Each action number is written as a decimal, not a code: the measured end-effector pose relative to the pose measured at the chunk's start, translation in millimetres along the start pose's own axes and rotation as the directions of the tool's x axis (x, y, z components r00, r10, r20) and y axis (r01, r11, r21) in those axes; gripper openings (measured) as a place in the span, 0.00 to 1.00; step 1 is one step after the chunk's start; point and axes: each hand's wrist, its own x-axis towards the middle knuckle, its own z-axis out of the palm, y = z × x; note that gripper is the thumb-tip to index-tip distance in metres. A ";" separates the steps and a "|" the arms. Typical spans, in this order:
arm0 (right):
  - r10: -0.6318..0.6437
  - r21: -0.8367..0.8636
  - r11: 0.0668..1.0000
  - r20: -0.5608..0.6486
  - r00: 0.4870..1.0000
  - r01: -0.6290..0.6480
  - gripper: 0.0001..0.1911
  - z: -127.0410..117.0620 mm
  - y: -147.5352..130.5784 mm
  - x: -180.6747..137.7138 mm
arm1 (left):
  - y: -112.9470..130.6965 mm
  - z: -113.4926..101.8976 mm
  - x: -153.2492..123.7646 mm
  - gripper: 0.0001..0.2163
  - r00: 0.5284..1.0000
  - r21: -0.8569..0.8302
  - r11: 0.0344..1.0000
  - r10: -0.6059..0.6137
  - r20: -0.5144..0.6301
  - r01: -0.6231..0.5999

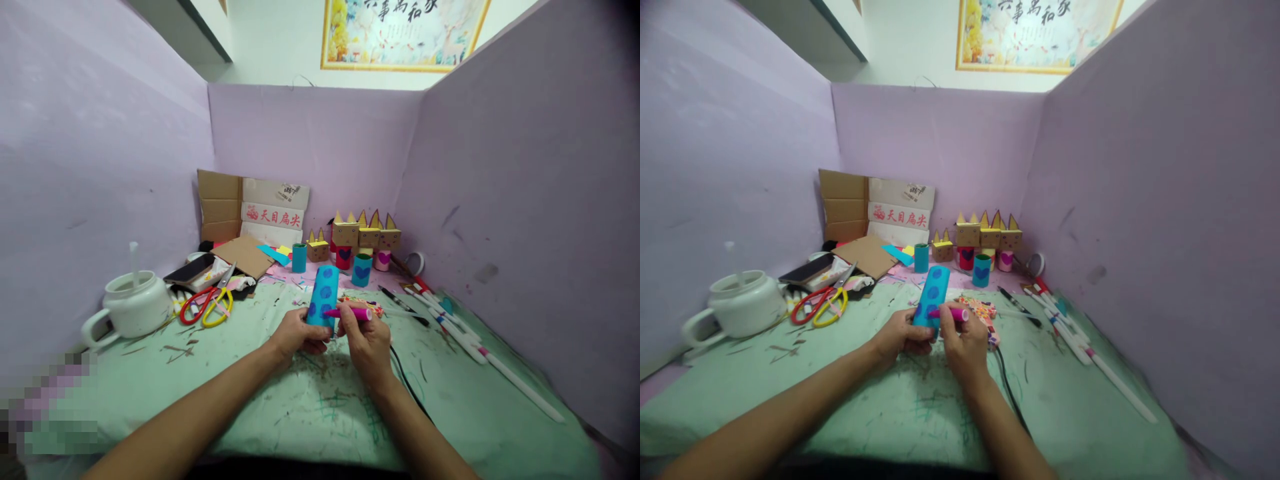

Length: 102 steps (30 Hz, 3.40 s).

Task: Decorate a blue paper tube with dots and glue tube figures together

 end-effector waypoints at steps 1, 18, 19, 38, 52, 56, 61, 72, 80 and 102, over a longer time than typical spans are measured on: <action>0.000 0.009 1.000 -0.005 1.000 0.000 0.14 0.1 0.0 0.0 | 0.2 0.1 -0.3 0.21 1.000 0.001 1.000 0.000 0.000 0.000; 0.013 -0.033 0.999 0.001 1.000 -0.013 0.15 -1.7 -3.2 -0.5 | -0.7 -0.7 1.2 0.23 1.000 -0.006 1.000 -0.013 -0.006 0.013; 0.008 -0.038 0.999 0.009 1.000 -0.007 0.15 -1.5 -3.3 -0.7 | -0.7 -0.6 1.1 0.22 1.000 -0.005 1.000 -0.012 -0.006 0.012; 0.385 0.416 0.858 -0.131 0.913 -0.302 0.24 3.0 14.6 10.5 | 1.8 -2.2 -2.4 0.27 0.997 -0.020 0.998 0.055 0.058 -0.054; 0.467 0.501 0.784 -0.089 0.880 -0.366 0.29 -14.6 9.2 38.1 | 21.7 -20.2 -8.0 0.24 0.892 0.646 0.694 0.450 -0.048 -0.316; 0.408 0.397 0.846 -0.049 0.912 -0.357 0.22 -13.6 7.1 43.0 | 24.9 -26.0 -3.1 0.31 0.924 0.364 0.888 0.352 -0.149 -0.280; 0.407 0.335 0.861 -0.002 0.913 -0.383 0.20 -10.2 18.3 35.1 | 27.9 -30.5 0.5 0.32 0.920 0.099 0.939 0.343 -0.191 -0.330; 0.457 0.371 0.813 0.072 0.887 -0.449 0.23 -13.6 18.7 35.0 | 24.0 -44.2 8.7 0.26 0.912 0.099 0.915 0.401 -0.088 -0.392; 0.440 0.402 0.806 0.087 0.894 -0.435 0.24 -15.3 20.8 36.0 | 25.3 -46.4 8.9 0.27 0.927 0.130 0.925 0.367 -0.075 -0.356; 0.370 0.257 0.921 -0.336 0.866 -0.293 0.28 -53.6 101.4 178.5 | 102.1 -70.1 41.3 0.09 0.892 -0.122 0.987 0.039 -0.449 -0.105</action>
